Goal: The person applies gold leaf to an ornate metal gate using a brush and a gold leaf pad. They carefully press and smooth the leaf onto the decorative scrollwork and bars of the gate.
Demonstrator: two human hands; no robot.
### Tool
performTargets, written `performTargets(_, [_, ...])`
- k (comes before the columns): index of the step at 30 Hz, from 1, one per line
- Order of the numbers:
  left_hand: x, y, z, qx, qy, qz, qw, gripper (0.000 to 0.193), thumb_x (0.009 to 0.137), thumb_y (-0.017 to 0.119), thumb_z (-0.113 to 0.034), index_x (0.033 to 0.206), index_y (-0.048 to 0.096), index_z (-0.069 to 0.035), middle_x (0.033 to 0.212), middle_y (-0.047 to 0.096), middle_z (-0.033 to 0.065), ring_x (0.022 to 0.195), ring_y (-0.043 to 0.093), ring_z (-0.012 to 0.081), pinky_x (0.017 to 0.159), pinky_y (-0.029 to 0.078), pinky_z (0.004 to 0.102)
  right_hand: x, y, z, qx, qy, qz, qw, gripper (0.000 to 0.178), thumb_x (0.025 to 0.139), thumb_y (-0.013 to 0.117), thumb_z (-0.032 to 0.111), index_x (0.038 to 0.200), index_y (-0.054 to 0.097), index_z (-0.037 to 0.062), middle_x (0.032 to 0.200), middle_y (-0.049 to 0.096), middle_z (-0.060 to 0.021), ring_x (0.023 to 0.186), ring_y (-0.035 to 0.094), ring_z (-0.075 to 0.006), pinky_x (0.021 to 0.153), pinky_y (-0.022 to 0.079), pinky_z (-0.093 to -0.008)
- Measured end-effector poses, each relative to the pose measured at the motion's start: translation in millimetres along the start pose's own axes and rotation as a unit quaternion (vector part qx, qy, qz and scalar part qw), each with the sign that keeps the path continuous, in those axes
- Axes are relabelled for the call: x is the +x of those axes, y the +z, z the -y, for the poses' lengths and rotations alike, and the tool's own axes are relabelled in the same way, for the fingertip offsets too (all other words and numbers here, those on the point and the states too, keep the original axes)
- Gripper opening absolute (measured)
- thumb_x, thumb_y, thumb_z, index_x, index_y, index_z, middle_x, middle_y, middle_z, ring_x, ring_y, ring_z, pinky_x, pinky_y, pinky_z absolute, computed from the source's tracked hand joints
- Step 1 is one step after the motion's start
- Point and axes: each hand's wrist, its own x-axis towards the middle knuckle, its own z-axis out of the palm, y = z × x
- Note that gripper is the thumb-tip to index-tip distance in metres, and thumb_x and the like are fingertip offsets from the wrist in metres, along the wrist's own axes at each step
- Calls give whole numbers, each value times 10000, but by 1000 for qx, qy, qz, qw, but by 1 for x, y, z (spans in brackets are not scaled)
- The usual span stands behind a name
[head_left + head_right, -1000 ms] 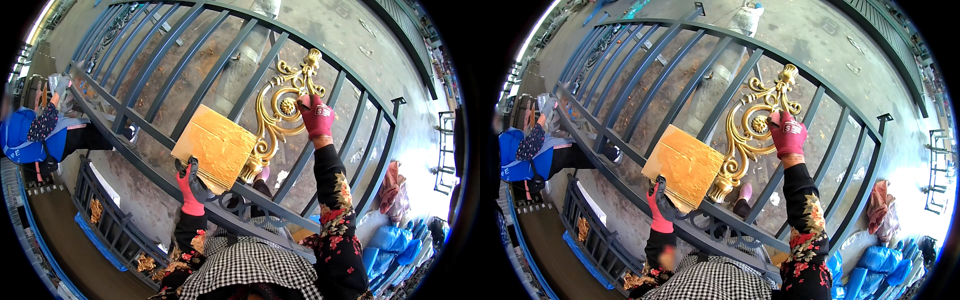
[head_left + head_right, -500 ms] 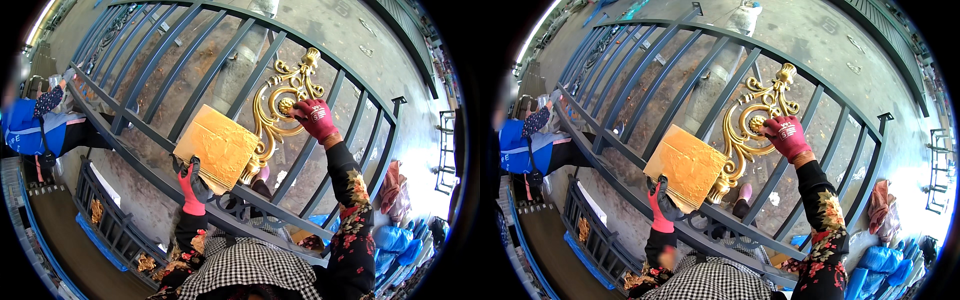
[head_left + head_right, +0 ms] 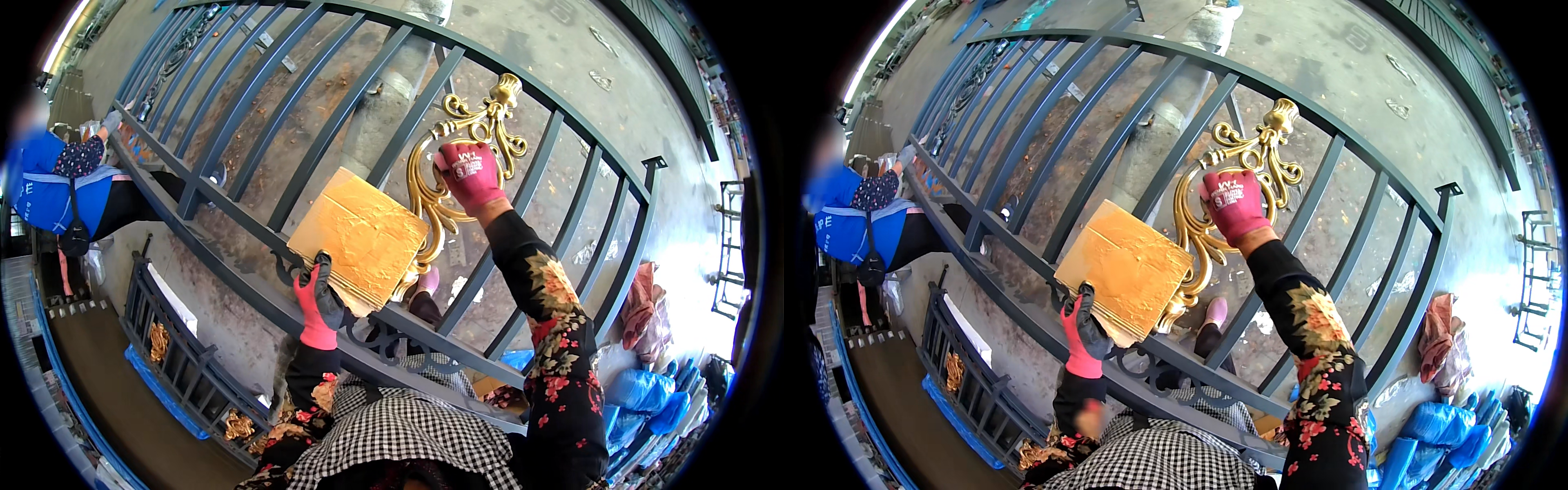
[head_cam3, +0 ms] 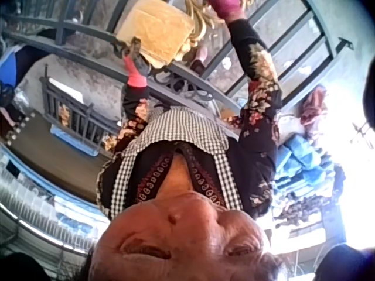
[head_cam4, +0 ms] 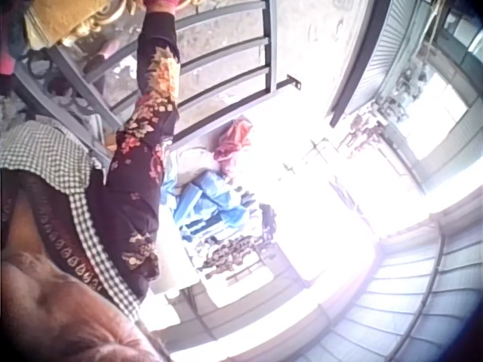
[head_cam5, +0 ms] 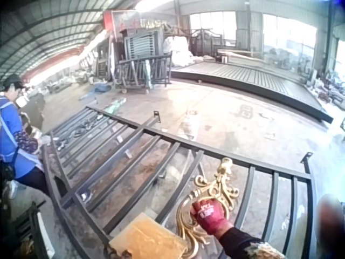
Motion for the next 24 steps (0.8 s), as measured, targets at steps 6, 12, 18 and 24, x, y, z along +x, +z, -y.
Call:
performTargets(6, [4,-2,-5,-80,-134,7,988,246,926,603,-138,1086,624,49,1100,610,90,970,591,151,820,474,279,12,-4,-2,26,201,93,975,249,868,591,370,844,600,122,772,656,-135,750,638,-342,663,473,-443])
performTargets(12, [9,1,-24,-83,-110,0,990,243,942,579,-136,1073,628,62,1096,609,120,975,596,161,820,474,285,-16,-38,-2,9,133,191,972,245,837,597,357,836,642,116,768,650,-136,769,642,-350,660,502,-436])
performTargets(18, [10,-3,-27,-58,-101,25,993,255,974,495,-134,1079,578,83,1118,606,162,1014,578,214,898,448,339,-24,-92,-3,154,214,140,954,354,789,683,439,944,658,121,791,673,-126,779,664,-325,670,509,-411])
performTargets(24, [6,10,-28,-173,-136,-15,975,182,919,614,-105,1035,642,33,968,637,26,869,561,89,794,451,245,-38,-93,88,295,-42,72,952,272,743,757,301,913,622,138,728,637,-82,718,650,-294,650,495,-383])
